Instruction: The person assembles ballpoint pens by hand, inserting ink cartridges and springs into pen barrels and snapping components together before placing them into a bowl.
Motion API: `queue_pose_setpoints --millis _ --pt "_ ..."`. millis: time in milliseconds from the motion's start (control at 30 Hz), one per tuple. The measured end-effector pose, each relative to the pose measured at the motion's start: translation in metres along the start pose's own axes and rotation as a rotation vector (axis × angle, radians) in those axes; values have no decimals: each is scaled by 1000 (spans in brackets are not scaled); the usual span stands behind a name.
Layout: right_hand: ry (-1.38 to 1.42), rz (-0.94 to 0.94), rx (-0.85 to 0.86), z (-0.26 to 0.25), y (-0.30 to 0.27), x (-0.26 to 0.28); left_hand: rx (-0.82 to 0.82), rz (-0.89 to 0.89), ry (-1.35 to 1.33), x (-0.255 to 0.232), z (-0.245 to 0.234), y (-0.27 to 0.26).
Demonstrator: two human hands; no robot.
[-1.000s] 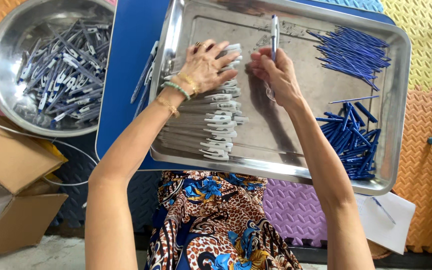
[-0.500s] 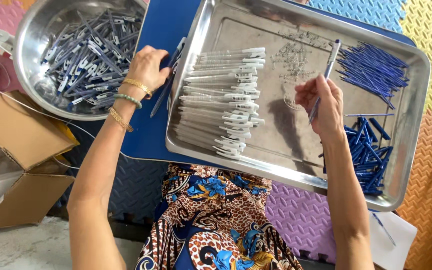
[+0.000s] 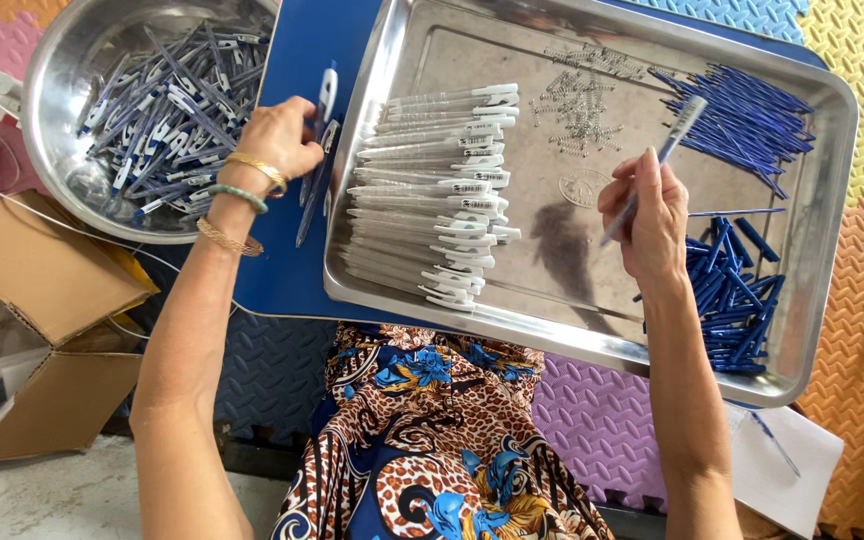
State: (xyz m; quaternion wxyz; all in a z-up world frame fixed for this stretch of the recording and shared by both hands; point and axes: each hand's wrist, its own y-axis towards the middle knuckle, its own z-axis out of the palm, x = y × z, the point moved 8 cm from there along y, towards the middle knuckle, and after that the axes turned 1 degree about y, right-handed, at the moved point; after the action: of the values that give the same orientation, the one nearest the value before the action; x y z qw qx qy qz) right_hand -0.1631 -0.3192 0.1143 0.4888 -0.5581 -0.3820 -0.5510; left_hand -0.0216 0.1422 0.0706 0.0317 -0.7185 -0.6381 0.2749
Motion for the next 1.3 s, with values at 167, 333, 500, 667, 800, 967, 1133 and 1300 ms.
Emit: queue_pose_setpoints --millis 167,333,500,667,800,967,1133,1300 --pt "16 -23 -3 7 -16 13 -82 48 -386 8 -25 -29" --pt "266 -132 176 36 -41 30 64 213 -1076 -61 -39 -99" --pt "305 -265 119 77 -62 33 320 414 -1410 -139 11 -128" --pt "156 -386 62 100 -80 49 593 478 -1500 -187 53 -133" --pt "52 -458 21 99 -86 49 577 471 -1568 -194 74 -124" --pt "61 -446 -25 97 -92 45 548 448 -1596 -197 82 -118" --pt "89 -396 -1 101 -94 44 549 442 -1591 -197 86 -116" --pt "61 -396 -14 106 -94 45 564 444 -1588 -198 100 -112"
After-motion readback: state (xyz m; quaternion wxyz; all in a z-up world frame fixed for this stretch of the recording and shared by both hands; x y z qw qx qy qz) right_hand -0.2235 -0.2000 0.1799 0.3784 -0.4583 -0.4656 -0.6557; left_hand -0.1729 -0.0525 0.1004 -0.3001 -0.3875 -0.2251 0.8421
